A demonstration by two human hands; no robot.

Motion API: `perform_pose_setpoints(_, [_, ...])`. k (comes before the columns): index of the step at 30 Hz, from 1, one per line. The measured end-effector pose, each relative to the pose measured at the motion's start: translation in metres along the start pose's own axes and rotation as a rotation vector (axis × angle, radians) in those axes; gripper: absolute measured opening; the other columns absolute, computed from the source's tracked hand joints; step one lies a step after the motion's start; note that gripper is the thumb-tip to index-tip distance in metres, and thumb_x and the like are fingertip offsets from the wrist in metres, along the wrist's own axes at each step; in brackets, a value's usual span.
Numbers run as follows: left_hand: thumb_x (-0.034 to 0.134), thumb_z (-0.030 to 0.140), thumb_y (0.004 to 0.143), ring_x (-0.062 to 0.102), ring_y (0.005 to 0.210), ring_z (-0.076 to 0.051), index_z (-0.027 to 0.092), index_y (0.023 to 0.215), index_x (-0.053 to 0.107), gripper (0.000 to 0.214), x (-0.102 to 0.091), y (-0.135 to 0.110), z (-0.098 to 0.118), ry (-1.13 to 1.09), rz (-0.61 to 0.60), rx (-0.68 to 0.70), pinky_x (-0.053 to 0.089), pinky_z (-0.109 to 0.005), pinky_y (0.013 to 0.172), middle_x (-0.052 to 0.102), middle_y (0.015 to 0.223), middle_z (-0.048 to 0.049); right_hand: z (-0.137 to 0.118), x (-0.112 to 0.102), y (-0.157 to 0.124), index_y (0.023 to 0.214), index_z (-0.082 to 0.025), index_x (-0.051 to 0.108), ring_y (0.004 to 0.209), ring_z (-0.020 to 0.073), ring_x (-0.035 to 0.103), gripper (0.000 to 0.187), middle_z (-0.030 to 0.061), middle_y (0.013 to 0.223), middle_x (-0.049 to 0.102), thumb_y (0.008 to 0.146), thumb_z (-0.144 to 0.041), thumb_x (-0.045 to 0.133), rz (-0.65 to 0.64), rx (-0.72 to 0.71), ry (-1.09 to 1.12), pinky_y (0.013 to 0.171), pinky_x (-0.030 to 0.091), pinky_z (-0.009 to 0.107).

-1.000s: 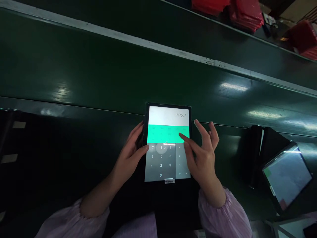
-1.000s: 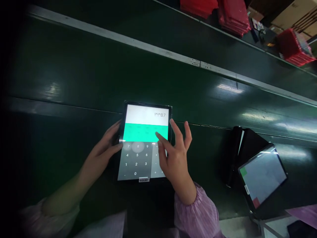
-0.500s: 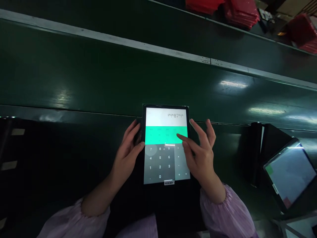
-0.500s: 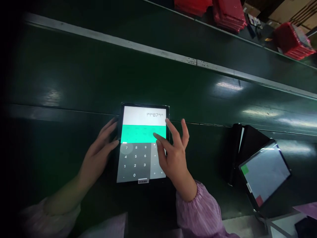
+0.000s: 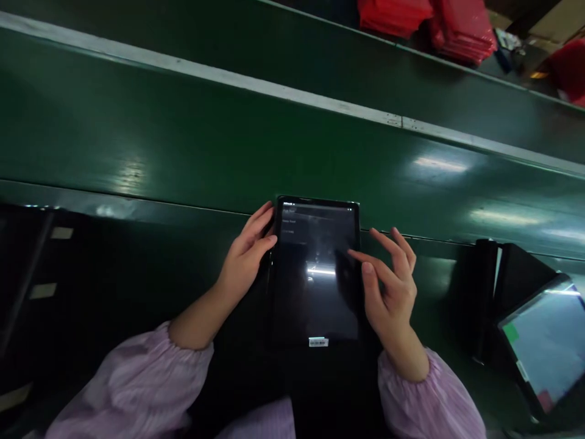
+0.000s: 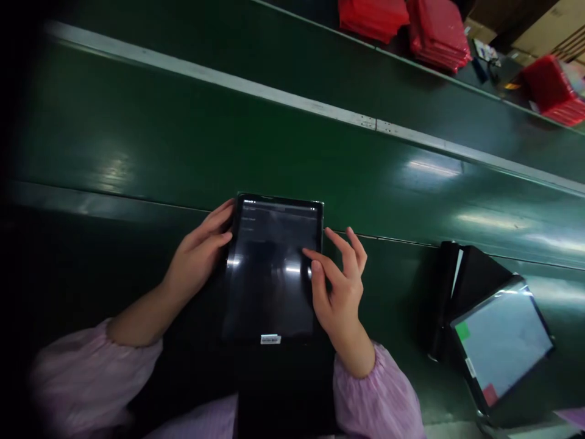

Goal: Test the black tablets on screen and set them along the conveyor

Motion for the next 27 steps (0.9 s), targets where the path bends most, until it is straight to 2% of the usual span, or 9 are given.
perform_pose_setpoints(7, [0.077, 0.023, 0.086, 0.043, 0.162, -0.027, 0.04, 0.127, 0.082, 0.044, 0.0, 0.0, 0.0, -0.076, -0.035, 0.016, 0.022, -0.054, 0.138, 0.062, 0.162, 0.0035, 0.003, 0.018, 0.021, 0.119, -0.029, 0.084, 0.155, 0.04, 0.042, 0.033, 0.0096, 0.152, 0.062, 0.111, -0.029, 0.052, -0.094, -0.064, -0.056, 0.122, 0.042, 0.07])
perform_pose_setpoints(12, [0.076, 0.021, 0.089, 0.043, 0.162, -0.026, 0.041, 0.129, 0.08, 0.045, 0.001, 0.0, 0.002, -0.084, -0.073, 0.017, 0.024, -0.051, 0.138, 0.062, 0.163, 0.0044, 0.001, 0.026, 0.024, 0.12, -0.026, 0.084, 0.159, 0.0423, 0.036, 0.036, 0.0119, 0.156, 0.06, 0.113, -0.031, 0.05, -0.144, -0.088, -0.064, 0.123, 0.04, 0.072])
perform_pose_setpoints(19, [0.075, 0.02, 0.092, 0.041, 0.163, -0.029, 0.04, 0.142, 0.073, 0.053, 0.0, 0.0, -0.002, -0.12, -0.151, 0.001, 0.024, -0.054, 0.138, 0.053, 0.171, 0.0008, 0.006, 0.016, 0.025, 0.12, -0.028, 0.084, 0.154, 0.037, 0.047, 0.035, 0.008, 0.151, 0.067, 0.112, -0.026, 0.05, -0.119, -0.027, 0.013, 0.123, 0.044, 0.067])
perform_pose_setpoints(27, [0.075, 0.019, 0.092, 0.04, 0.163, -0.03, 0.041, 0.145, 0.07, 0.058, -0.001, -0.001, -0.004, -0.098, -0.18, 0.024, 0.024, -0.055, 0.138, 0.05, 0.172, 0.0009, 0.011, 0.016, 0.025, 0.119, -0.029, 0.085, 0.152, 0.0383, 0.05, 0.035, 0.0086, 0.149, 0.069, 0.113, -0.03, 0.051, -0.128, 0.015, -0.001, 0.122, 0.045, 0.068])
Point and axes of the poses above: each hand's wrist, its own y-axis towards the middle knuckle, its own x-axis out of the palm, z = x × y, the point moved 4 cm from there along y, towards the middle knuckle
